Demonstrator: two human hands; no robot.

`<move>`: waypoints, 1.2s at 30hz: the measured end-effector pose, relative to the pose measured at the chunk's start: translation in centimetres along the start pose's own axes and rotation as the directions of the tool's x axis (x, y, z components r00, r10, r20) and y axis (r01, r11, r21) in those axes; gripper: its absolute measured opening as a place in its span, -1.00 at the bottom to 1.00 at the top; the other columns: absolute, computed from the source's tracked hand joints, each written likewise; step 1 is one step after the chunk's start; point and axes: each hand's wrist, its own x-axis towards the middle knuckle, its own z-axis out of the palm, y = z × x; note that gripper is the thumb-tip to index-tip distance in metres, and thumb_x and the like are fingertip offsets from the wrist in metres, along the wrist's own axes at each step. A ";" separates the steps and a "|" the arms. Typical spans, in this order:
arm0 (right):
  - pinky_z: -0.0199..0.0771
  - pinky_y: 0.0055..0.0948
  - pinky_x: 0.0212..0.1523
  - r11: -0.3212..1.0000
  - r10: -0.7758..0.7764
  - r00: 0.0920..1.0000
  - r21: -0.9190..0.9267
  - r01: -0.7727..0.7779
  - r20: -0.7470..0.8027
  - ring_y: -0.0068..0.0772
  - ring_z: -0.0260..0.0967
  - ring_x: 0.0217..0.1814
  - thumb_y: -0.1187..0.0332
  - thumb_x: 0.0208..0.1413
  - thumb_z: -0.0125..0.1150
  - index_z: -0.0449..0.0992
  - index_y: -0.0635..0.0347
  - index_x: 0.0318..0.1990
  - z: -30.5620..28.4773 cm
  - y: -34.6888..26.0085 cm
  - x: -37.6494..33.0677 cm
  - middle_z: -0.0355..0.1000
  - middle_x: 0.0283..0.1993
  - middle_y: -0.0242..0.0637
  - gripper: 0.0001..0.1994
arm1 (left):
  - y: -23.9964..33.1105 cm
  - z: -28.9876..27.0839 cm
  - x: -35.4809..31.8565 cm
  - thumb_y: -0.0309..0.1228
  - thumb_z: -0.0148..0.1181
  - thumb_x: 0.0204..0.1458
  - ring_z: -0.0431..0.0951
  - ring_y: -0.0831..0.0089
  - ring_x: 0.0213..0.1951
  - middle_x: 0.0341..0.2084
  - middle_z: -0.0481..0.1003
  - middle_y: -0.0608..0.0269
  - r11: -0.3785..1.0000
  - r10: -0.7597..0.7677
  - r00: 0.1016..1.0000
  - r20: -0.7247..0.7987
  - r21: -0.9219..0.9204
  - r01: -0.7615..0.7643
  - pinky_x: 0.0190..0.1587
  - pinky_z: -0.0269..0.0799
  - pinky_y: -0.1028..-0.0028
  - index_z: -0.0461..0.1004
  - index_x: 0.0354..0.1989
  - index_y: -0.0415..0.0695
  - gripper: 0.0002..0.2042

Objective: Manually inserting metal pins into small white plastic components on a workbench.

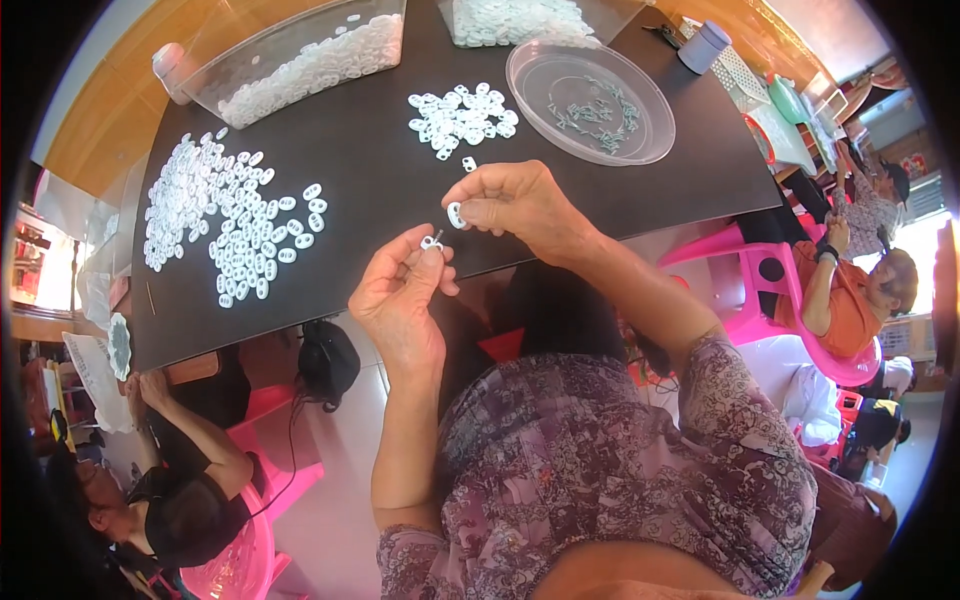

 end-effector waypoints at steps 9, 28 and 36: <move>0.26 -0.72 -0.50 0.998 -0.037 0.999 -0.058 0.039 0.034 -0.75 0.30 -0.46 0.45 -0.01 0.13 0.53 0.26 -0.30 0.1 -0.6 -0.1 0.44 -0.46 -0.45 -0.87 | -0.3 -0.1 -0.3 -0.61 0.15 -0.02 0.44 0.53 -0.56 -0.53 0.48 0.14 0.999 0.001 1.000 0.002 0.034 -0.002 -0.52 0.37 0.62 0.45 -0.20 -0.40 -0.80; 0.26 -0.72 -0.48 0.993 -0.093 0.995 -0.070 0.094 0.020 -0.76 0.29 -0.46 0.47 0.00 0.18 0.54 0.29 -0.31 0.7 -0.1 -0.4 0.44 -0.47 -0.45 -0.89 | -0.8 -0.1 -0.8 -0.62 0.13 -0.01 0.45 0.59 -0.52 -0.52 0.48 0.20 0.997 0.036 0.999 0.000 0.073 -0.036 -0.51 0.37 0.65 0.45 -0.21 -0.37 -0.82; 0.32 -0.70 -0.39 0.988 -0.129 0.991 -0.078 0.130 0.022 -0.73 0.31 -0.39 0.50 0.01 0.17 0.53 0.32 -0.30 0.9 0.1 -0.5 0.45 -0.43 -0.42 -0.89 | -0.7 -0.1 -0.9 -0.64 0.12 -0.02 0.43 0.62 -0.52 -0.54 0.46 0.27 0.992 0.046 0.998 -0.032 0.118 -0.042 -0.51 0.36 0.66 0.46 -0.22 -0.36 -0.83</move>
